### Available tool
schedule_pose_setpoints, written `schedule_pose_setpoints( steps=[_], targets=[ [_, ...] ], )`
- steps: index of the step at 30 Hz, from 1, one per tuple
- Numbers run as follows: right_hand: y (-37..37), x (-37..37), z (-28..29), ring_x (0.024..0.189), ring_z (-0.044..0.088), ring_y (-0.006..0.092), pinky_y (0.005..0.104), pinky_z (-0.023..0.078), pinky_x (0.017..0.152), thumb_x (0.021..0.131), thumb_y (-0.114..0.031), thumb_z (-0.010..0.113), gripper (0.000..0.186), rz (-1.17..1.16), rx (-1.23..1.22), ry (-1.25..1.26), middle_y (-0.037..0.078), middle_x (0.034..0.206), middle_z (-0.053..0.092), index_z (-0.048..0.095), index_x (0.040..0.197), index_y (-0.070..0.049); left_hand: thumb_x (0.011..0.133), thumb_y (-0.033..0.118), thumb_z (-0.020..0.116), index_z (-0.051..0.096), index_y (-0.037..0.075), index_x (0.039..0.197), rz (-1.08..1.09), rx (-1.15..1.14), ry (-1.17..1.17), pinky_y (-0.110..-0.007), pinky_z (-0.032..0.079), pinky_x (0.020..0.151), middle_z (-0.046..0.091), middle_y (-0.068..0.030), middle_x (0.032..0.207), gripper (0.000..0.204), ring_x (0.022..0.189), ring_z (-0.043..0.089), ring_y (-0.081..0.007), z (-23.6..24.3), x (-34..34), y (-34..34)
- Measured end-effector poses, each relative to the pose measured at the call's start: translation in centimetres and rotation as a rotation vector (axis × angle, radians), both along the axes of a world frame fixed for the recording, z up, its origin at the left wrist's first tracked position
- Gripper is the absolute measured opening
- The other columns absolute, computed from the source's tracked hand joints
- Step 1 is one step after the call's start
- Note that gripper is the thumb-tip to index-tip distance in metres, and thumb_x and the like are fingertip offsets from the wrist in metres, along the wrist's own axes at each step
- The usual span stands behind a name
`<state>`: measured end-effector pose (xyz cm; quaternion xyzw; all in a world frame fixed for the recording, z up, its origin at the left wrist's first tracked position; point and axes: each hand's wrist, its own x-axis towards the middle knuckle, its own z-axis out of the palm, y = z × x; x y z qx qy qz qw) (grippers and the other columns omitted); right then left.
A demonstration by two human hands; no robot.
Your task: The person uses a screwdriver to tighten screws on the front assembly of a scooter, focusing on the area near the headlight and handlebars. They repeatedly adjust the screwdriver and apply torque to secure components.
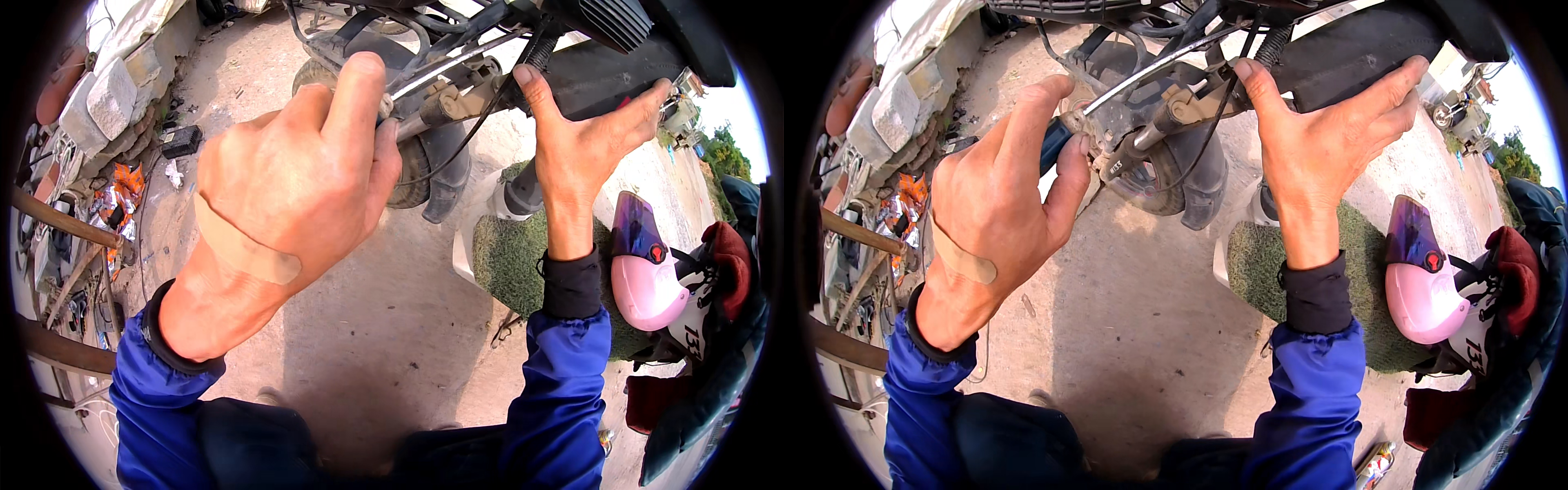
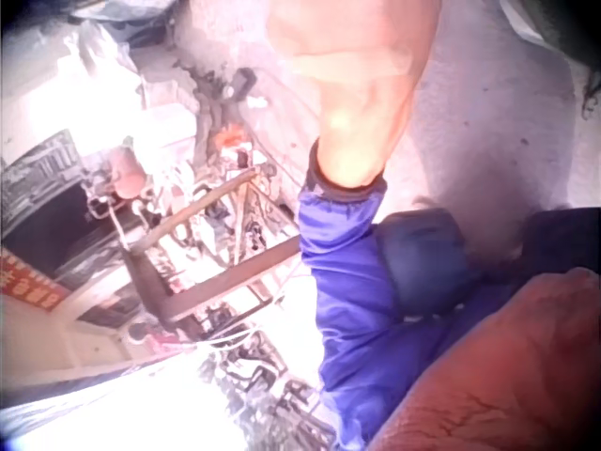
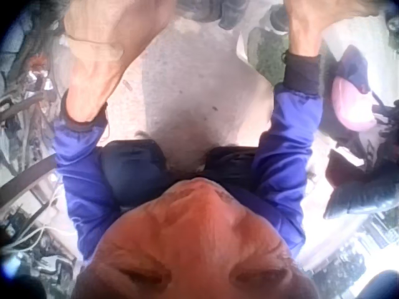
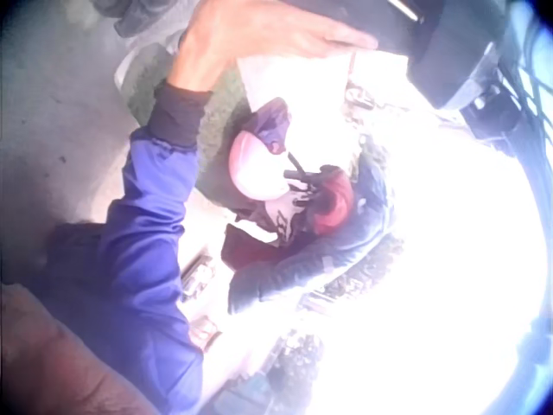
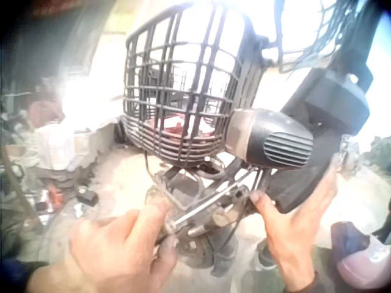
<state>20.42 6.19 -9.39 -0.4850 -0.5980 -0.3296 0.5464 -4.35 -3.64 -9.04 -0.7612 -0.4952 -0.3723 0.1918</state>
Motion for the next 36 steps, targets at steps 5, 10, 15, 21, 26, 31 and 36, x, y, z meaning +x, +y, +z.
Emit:
schedule_pose_setpoints(
  steps=[5, 10, 15, 21, 26, 31, 36],
  targets=[
    [0.0, 1.1, 0.0, 0.134, 0.036, 0.0495, 0.0565, 0.033, 0.114, 0.065, -0.04, 0.096, 0.134, 0.148, 0.033, 0.098, 0.038, 0.142, 0.03, 0.011, 0.159, 0.003, 0.088, 0.014, 0.061, 0.063, -0.003, 0.116, -0.185, -0.353, -0.291, -0.037, 0.05, 0.056, 0.069, -0.0115, 0.083, 0.033, 0.061, 0.062, -0.0211, 1.7, -1.3, -0.6],
    [-0.4, 1.8, 2.2, 0.122, 0.058, 0.0379, 0.0416, 0.043, 0.111, 0.074, -0.042, 0.093, 0.118, 0.405, -0.003, 0.266, 0.029, 0.137, 0.052, 0.023, 0.155, 0.007, 0.096, 0.008, 0.067, 0.059, -0.007, 0.131, -0.761, -1.041, -1.378, -0.016, 0.039, 0.041, 0.065, -0.0114, 0.094, 0.039, 0.059, 0.053, -0.0049, 4.1, -2.5, -0.9],
    [0.6, 2.1, 2.3, 0.096, 0.064, 0.0269, 0.0381, 0.051, 0.086, 0.076, -0.013, 0.085, 0.065, 0.611, 0.037, 0.536, 0.017, 0.108, 0.065, 0.048, 0.128, 0.0, 0.095, 0.003, 0.069, 0.061, -0.005, 0.127, -0.379, -0.688, -0.78, -0.022, 0.045, 0.053, 0.065, -0.0095, 0.099, 0.034, 0.065, 0.055, -0.0082, 4.6, 0.8, -2.7],
    [-0.9, 2.0, 2.9, 0.105, 0.065, 0.0334, 0.0403, 0.051, 0.095, 0.078, -0.026, 0.088, 0.079, 0.479, -0.071, 0.501, 0.022, 0.117, 0.064, 0.045, 0.137, 0.004, 0.088, 0.002, 0.067, 0.062, 0.0, 0.111, -0.075, -0.067, 0.017, -0.041, 0.054, 0.062, 0.068, -0.0195, 0.089, 0.024, 0.074, 0.071, -0.0379, 3.7, 2.2, -2.4],
    [-0.7, 2.5, 2.6, 0.105, 0.067, 0.0299, 0.0407, 0.053, 0.093, 0.079, -0.027, 0.088, 0.076, 0.514, -0.068, 0.492, 0.02, 0.117, 0.066, 0.047, 0.137, 0.001, 0.091, 0.009, 0.059, 0.06, -0.001, 0.117, -0.123, -0.496, -0.377, -0.033, 0.044, 0.047, 0.067, -0.0106, 0.077, 0.028, 0.05, 0.055, -0.0174, 4.5, 0.7, -2.3],
    [-1.3, 2.1, 3.0, 0.105, 0.065, 0.0353, 0.0445, 0.052, 0.092, 0.076, -0.031, 0.088, 0.085, 0.37, -0.218, 0.571, 0.019, 0.124, 0.061, 0.043, 0.142, -0.001, 0.1, 0.012, 0.057, 0.056, 0.001, 0.122, -0.568, -1.035, -1.21, -0.022, 0.037, 0.037, 0.066, -0.0144, 0.088, 0.025, 0.046, 0.048, -0.0081, 6.5, -0.6, -1.2],
    [-1.6, 2.0, 3.3, 0.101, 0.062, 0.0378, 0.0448, 0.052, 0.09, 0.076, -0.019, 0.084, 0.075, 0.413, -0.133, 0.591, 0.021, 0.116, 0.059, 0.046, 0.137, 0.0, 0.102, 0.011, 0.064, 0.059, 0.003, 0.121, -0.303, -0.749, -0.732, -0.02, 0.03, 0.038, 0.066, -0.0083, 0.084, 0.021, 0.044, 0.045, -0.0043, 4.8, 1.1, -1.6]
  ],
)
